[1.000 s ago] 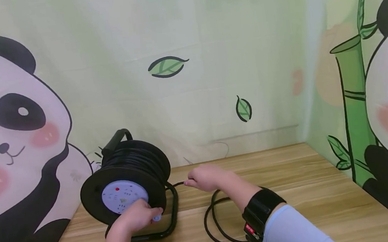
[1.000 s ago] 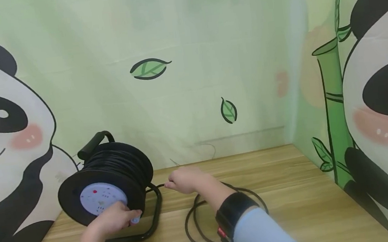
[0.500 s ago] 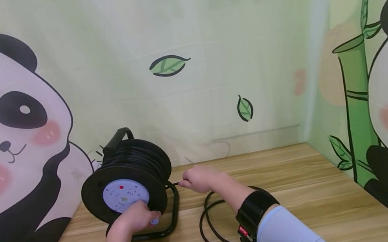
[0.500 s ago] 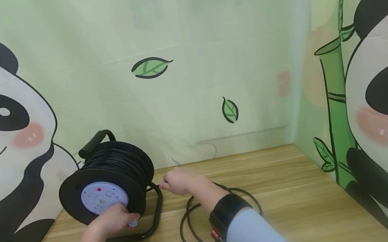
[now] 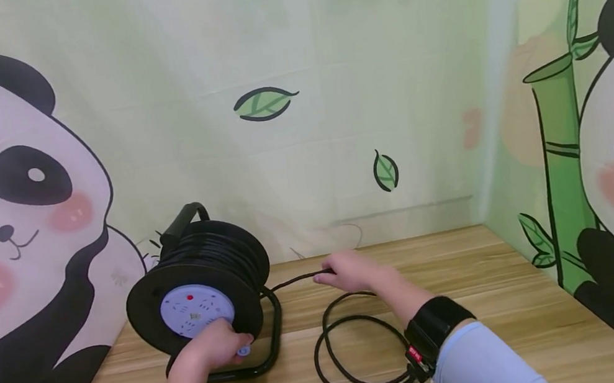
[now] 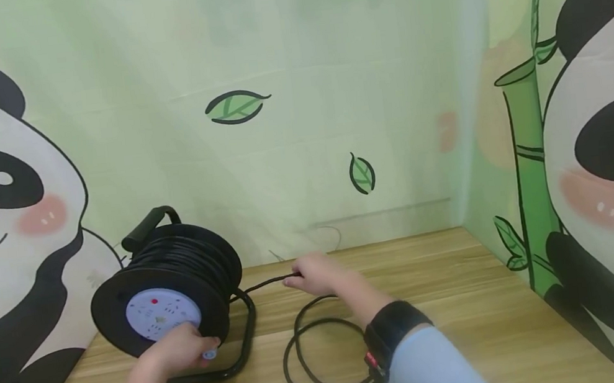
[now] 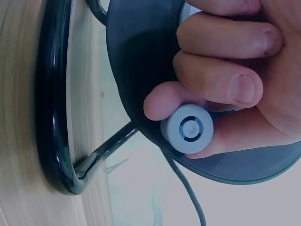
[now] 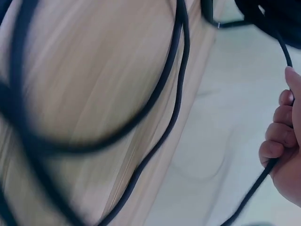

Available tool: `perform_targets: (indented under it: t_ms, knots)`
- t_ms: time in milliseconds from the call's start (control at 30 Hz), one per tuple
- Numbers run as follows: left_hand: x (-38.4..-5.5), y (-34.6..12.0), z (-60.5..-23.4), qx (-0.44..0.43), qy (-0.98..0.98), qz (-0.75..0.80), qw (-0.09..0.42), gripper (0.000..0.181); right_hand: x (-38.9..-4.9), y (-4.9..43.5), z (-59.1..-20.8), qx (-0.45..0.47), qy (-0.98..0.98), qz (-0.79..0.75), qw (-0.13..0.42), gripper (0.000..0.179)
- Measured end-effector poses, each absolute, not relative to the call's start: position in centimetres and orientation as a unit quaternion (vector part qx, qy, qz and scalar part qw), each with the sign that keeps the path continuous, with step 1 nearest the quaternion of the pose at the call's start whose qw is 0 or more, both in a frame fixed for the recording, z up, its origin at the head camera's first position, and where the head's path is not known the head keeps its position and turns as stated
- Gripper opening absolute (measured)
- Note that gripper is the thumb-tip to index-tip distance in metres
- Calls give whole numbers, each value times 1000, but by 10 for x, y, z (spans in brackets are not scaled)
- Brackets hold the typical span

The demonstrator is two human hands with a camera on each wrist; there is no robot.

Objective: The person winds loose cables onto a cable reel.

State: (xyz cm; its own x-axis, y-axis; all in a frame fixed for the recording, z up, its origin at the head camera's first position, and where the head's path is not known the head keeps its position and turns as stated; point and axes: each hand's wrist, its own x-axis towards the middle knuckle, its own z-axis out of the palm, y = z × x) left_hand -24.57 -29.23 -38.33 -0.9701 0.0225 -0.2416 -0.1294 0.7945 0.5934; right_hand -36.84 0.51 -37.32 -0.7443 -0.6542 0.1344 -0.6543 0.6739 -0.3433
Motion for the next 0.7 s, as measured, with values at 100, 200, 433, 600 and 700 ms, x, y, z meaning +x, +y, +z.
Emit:
perform_targets:
  t_ms: [100, 200, 433, 600, 700]
  knots:
    - [-246, -293, -383, -30, 941, 315, 120, 24, -375, 29, -371, 335, -924, 180, 24, 44]
    - [-246, -295, -383, -32, 942, 311, 122, 24, -381, 53, -371, 312, -933, 172, 39, 48]
    - [-246, -295, -382, -34, 940, 315, 124, 24, -388, 98, -376, 282, -931, 230, 27, 50]
    - [-245, -292, -382, -29, 940, 320, 119, 24, -392, 126, -378, 253, -933, 254, 32, 50]
    - [-246, -291, -383, -27, 940, 320, 118, 24, -394, 145, -376, 242, -937, 250, 44, 50]
